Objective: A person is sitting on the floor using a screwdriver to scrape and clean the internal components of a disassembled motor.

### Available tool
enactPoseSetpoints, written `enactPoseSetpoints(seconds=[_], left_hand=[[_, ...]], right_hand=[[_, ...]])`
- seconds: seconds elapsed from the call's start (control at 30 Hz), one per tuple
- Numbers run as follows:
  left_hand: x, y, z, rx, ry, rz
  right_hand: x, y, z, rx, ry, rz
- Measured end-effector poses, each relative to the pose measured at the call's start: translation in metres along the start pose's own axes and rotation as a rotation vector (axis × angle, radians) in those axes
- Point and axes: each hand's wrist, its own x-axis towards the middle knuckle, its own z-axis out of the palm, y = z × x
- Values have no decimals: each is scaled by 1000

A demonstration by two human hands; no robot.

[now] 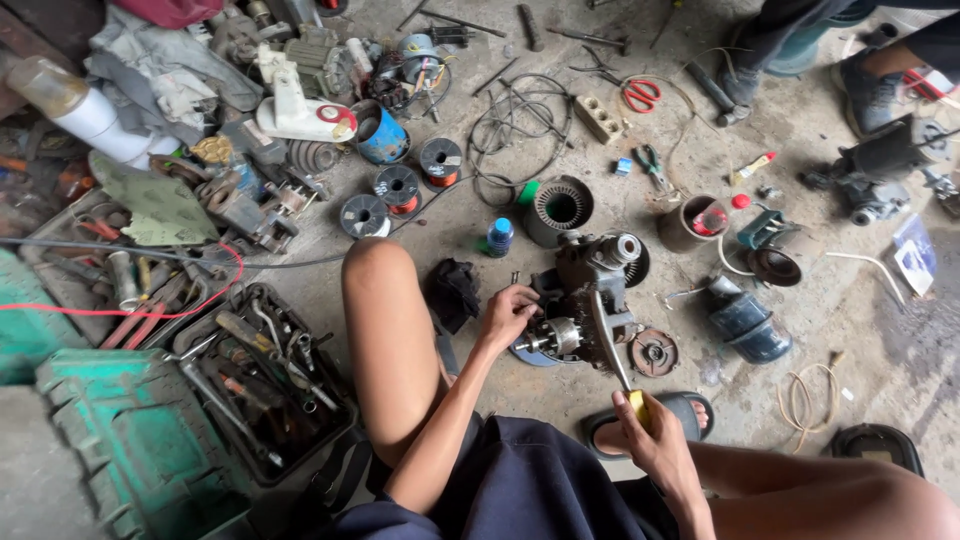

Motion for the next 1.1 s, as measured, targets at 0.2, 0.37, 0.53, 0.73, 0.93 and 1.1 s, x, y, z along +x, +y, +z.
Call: enactPoseSetpoints(seconds=[0.2, 0.37, 0.53, 0.73, 0.93, 1.1], left_hand=[[-2, -18, -3, 18, 65, 20], [-6, -9, -5, -47, 56, 2], [-7, -4, -8, 84, 109, 84], [-11, 1, -8, 234, 101, 54], [-10, 7, -10, 186, 108, 54], [-8, 4, -11, 207, 113, 5]], right_hand=[[-1, -8, 2, -68, 14, 25], [1, -4, 2, -39, -3, 16], [4, 2, 2, -56, -12, -20], [5, 5, 3, -52, -15, -2], [8, 9, 5, -35, -26, -44], [6, 7, 6, -71, -18, -59]])
